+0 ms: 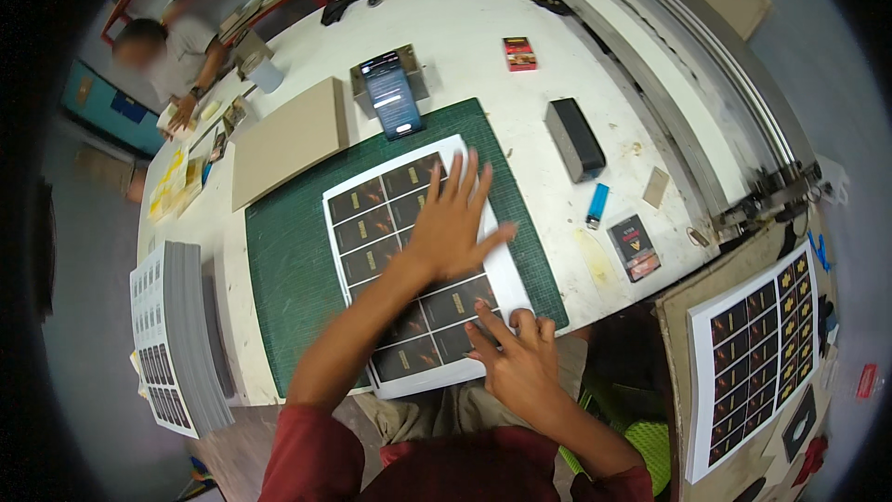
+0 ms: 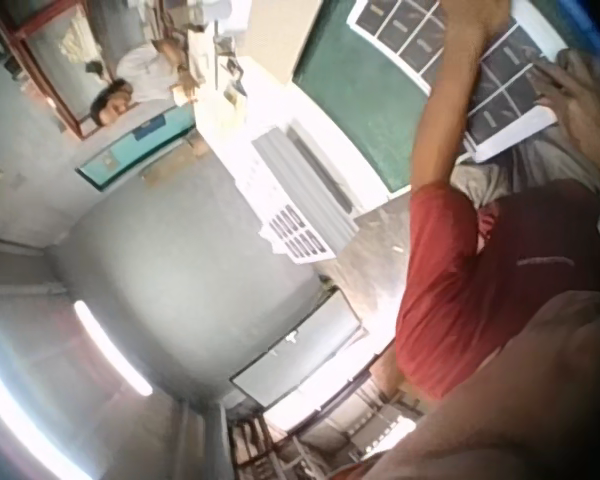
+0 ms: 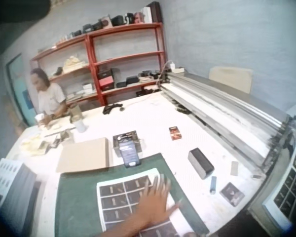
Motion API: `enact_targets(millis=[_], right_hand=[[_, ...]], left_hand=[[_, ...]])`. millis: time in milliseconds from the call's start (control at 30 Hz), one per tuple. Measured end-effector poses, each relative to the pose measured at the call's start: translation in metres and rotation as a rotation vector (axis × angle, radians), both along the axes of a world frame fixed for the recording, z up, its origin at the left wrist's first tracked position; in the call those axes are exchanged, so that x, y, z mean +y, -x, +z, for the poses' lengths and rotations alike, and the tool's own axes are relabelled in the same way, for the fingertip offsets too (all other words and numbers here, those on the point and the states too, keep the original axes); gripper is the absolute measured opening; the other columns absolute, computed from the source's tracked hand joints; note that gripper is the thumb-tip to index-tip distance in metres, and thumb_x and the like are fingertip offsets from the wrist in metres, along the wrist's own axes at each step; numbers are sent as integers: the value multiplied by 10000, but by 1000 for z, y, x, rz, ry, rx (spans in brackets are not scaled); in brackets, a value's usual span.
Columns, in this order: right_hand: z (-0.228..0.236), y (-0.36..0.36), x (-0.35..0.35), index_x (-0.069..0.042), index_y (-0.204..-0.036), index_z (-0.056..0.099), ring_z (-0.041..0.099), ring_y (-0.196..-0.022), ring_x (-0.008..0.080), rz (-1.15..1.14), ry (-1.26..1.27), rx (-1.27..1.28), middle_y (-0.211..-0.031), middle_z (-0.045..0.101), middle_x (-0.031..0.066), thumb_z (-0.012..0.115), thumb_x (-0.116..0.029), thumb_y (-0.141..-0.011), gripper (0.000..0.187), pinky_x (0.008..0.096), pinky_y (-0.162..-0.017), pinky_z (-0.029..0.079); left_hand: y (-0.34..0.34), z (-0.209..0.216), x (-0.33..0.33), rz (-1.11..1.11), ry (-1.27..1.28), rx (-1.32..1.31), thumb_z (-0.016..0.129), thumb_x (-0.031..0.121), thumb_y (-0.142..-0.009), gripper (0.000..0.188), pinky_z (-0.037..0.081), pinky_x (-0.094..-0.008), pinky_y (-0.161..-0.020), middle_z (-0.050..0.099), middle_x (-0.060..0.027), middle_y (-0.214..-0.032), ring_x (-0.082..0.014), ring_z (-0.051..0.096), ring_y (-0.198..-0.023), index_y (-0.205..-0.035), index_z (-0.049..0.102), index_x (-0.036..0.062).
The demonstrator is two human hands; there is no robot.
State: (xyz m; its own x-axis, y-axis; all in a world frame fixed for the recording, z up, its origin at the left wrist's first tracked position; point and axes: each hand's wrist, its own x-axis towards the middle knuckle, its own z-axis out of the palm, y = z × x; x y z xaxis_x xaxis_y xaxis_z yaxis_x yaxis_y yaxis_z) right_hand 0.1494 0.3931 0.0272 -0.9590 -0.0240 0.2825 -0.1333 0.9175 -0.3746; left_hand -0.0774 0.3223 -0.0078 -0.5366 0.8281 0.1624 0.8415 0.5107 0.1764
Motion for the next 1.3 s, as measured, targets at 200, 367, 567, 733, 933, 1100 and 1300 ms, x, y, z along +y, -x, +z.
enact_targets(millis=[200, 367, 567, 733, 933, 1100, 1300], right_hand=[[21, -49, 45, -104, -927, 733, 575, -946, 267, -279, 64, 270, -1092, 661, 25, 881, -288, -708, 322, 450, -872, 371], [72, -206, 225, 5, -965, 652, 625, -873, 385, -1351, -310, 21, -970, 672, 193, 762, -408, -859, 441, 552, -814, 416], [37, -403, 365, 75, -1166, 667, 683, -1094, 379, -1838, 219, -526, -1096, 687, 328, 700, -777, -748, 950, 504, -965, 491], [32, -354, 341, 31, -1093, 688, 655, -1114, 384, -1962, -28, -460, -1165, 689, 218, 741, -649, -799, 742, 543, -939, 482], [17, -380, 341, 11, -1008, 690, 647, -748, 273, -1866, -362, 102, -855, 683, 129, 824, -235, -809, 344, 427, -680, 488], [13, -395, 348, 19, -1081, 660, 652, -644, 218, -1690, -168, 465, -815, 712, 145, 712, -97, -908, 215, 318, -646, 506], [25, -390, 350, -12, -1119, 616, 615, -1008, 420, -1555, -842, 314, -1095, 638, 232, 627, -31, -934, 186, 462, -898, 492]], left_hand=[[-110, 38, -42, -184, 180, -253, 461, 615, -963, 918, 33, -616, -1221, 140, -300, -1647, -485, 90, -1532, -1592, 212, -5], [-130, 39, -46, -133, 242, -146, 477, 602, -955, 937, 9, -623, -1214, 141, -312, -1643, -498, 77, -1528, -1587, 199, -31], [-125, 40, -37, -219, 266, -192, 552, 501, -956, 900, 5, -662, -1196, 114, -349, -1630, -547, 39, -1511, -1578, 207, -52], [-126, 55, -43, -172, 244, -312, 514, 515, -977, 880, -29, -666, -1191, 25, -354, -1636, -549, -11, -1512, -1596, 178, -13], [-120, 58, -26, -170, 142, -321, 482, 576, -984, 883, -22, -692, -1175, -5, -355, -1636, -580, -36, -1497, -1611, 169, 39], [-104, 61, -9, -137, 130, -309, 475, 634, -974, 896, 8, -707, -1167, -20, -349, -1638, -586, -45, -1494, -1619, 182, 85], [-84, 61, 13, -157, 69, -319, 565, 615, -933, 924, 28, -708, -1166, -7, -364, -1633, -589, -33, -1494, -1612, 221, 90]])
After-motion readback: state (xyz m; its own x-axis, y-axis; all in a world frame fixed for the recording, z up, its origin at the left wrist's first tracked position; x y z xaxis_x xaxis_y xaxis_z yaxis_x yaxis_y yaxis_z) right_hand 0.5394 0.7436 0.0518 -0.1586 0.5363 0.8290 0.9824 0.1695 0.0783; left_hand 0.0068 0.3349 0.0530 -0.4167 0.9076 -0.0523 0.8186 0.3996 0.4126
